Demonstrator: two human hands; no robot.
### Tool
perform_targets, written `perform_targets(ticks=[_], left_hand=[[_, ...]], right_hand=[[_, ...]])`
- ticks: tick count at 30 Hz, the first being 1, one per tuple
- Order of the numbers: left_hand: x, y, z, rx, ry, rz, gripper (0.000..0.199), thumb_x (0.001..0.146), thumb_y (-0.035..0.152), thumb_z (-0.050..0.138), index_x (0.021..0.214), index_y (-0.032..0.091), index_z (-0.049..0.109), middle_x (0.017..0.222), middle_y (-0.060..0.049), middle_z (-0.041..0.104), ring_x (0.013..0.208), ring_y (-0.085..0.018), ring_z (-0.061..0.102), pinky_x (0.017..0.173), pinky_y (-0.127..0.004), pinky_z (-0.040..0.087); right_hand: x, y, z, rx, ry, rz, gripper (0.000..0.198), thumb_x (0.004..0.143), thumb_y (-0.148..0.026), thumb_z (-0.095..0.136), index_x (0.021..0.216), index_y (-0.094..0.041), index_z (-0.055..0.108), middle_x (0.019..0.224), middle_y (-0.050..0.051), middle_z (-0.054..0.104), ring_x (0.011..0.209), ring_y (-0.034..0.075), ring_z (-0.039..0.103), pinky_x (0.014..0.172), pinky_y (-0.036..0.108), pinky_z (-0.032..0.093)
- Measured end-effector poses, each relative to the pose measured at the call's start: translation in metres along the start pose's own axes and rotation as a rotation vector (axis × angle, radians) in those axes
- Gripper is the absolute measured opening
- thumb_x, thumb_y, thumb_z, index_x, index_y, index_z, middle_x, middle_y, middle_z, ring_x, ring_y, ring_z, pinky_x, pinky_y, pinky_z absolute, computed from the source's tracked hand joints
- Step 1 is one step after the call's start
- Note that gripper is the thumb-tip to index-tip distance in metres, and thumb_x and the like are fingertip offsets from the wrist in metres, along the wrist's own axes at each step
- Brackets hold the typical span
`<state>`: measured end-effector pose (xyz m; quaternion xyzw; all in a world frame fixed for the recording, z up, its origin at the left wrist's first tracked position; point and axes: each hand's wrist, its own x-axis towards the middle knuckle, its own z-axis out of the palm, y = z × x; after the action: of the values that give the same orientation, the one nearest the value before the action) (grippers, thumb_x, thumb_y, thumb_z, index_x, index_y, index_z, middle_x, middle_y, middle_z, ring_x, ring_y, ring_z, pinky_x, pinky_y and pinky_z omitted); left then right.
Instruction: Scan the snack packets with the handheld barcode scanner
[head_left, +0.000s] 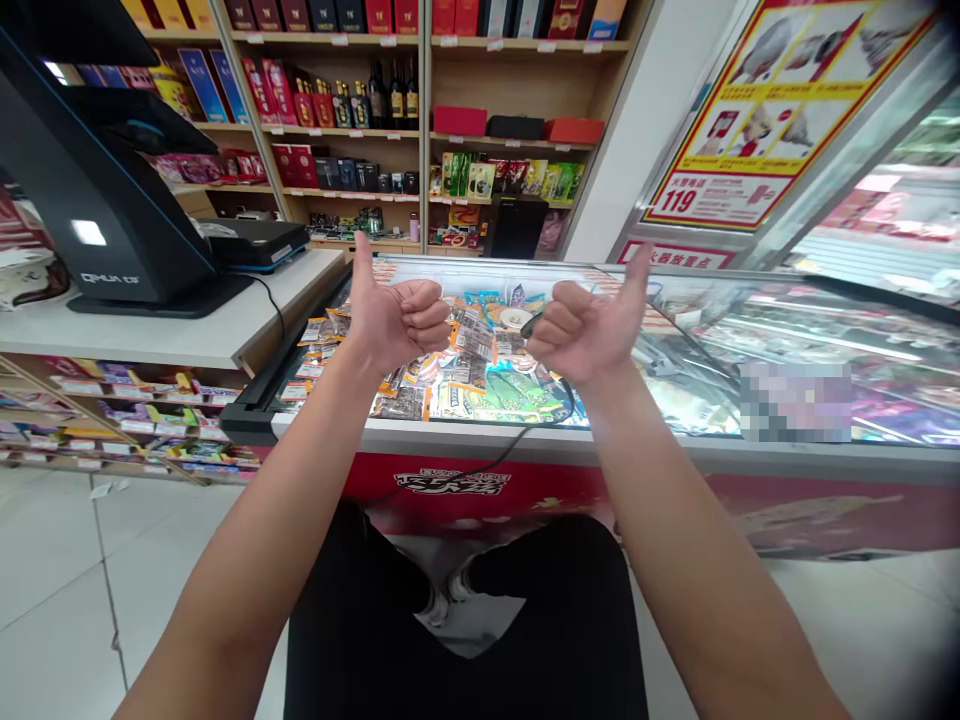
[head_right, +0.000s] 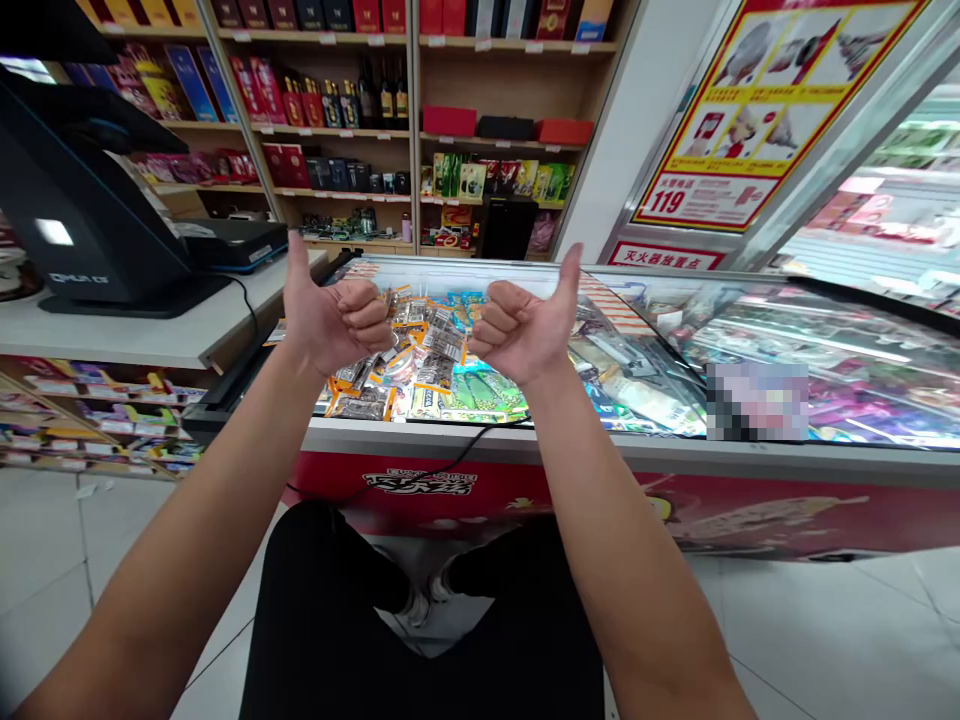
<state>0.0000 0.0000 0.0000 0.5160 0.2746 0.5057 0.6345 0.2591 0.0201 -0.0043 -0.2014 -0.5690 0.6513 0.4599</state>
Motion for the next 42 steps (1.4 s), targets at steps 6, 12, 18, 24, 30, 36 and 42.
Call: perform_targets(ticks=[6, 12, 18, 24, 30, 36, 42], left_hand=[[0.002, -0.022, -0.005, -0.063, 0.168, 0.005, 0.08, 0.069, 0.102, 0.013, 0.051, 0.026, 0.028, 0.042, 0.003, 0.024, 0.037, -0.01, 0.025, 0.038, -0.03, 0.03], [0.011, -0.035, -0.008, -0.147, 0.149, -0.059, 0.079, 0.071, 0.1, 0.016, 0.048, 0.025, 0.029, 0.042, 0.003, 0.026, 0.035, -0.009, 0.025, 0.037, -0.03, 0.028], [0.01, -0.04, -0.001, -0.007, 0.115, -0.025, 0.071, 0.084, 0.085, 0.042, 0.051, 0.023, 0.029, 0.046, 0.005, 0.025, 0.037, -0.007, 0.024, 0.039, -0.025, 0.022], [0.007, -0.084, 0.014, 0.106, 0.299, 0.159, 0.051, 0.09, 0.044, 0.062, 0.056, 0.02, 0.032, 0.05, 0.007, 0.026, 0.041, -0.004, 0.023, 0.043, -0.02, 0.015], [0.02, -0.117, 0.028, 0.054, 0.287, 0.04, 0.037, 0.09, 0.039, 0.055, 0.062, 0.02, 0.041, 0.052, 0.007, 0.033, 0.043, -0.006, 0.032, 0.043, -0.02, 0.026], [0.05, -0.141, 0.05, 0.208, 0.444, 0.047, 0.024, 0.085, 0.043, 0.065, 0.084, 0.019, 0.058, 0.087, -0.004, 0.066, 0.078, -0.015, 0.065, 0.058, -0.023, 0.046], [0.083, -0.145, 0.055, 0.191, 0.339, 0.086, 0.036, 0.08, 0.048, 0.07, 0.095, 0.016, 0.062, 0.095, -0.009, 0.073, 0.086, -0.021, 0.069, 0.071, -0.03, 0.052]], right_hand=[[0.001, 0.009, -0.006, 0.008, -0.005, 0.067, 0.081, 0.062, -0.107, 0.02, 0.06, -0.026, 0.019, 0.049, -0.006, 0.011, 0.047, 0.012, 0.011, 0.043, 0.028, 0.025], [0.004, 0.023, -0.002, -0.062, 0.017, 0.047, 0.073, 0.077, -0.096, 0.031, 0.059, -0.026, 0.021, 0.047, -0.006, 0.013, 0.046, 0.013, 0.012, 0.045, 0.029, 0.026], [0.007, 0.028, -0.036, -0.498, 0.432, -0.056, 0.057, 0.091, -0.077, 0.037, 0.065, -0.026, 0.041, 0.057, 0.0, 0.044, 0.058, 0.019, 0.046, 0.056, 0.031, 0.042], [-0.012, 0.082, -0.105, -1.513, 0.697, 0.324, 0.068, 0.075, -0.055, 0.075, 0.125, -0.012, 0.059, 0.125, 0.024, 0.064, 0.121, 0.042, 0.057, 0.097, 0.048, 0.044], [-0.022, 0.101, -0.114, -1.485, 0.624, 0.449, 0.048, 0.089, -0.057, 0.057, 0.115, -0.017, 0.065, 0.102, 0.017, 0.073, 0.1, 0.036, 0.069, 0.081, 0.041, 0.048], [-0.026, 0.103, -0.082, -1.318, 0.662, 0.168, 0.041, 0.095, -0.053, 0.049, 0.112, -0.017, 0.06, 0.1, 0.015, 0.071, 0.092, 0.033, 0.067, 0.073, 0.037, 0.046], [-0.028, 0.104, -0.036, -1.267, 0.428, -0.178, 0.034, 0.09, -0.049, 0.061, 0.107, -0.019, 0.061, 0.107, 0.013, 0.067, 0.095, 0.028, 0.064, 0.08, 0.038, 0.048]])
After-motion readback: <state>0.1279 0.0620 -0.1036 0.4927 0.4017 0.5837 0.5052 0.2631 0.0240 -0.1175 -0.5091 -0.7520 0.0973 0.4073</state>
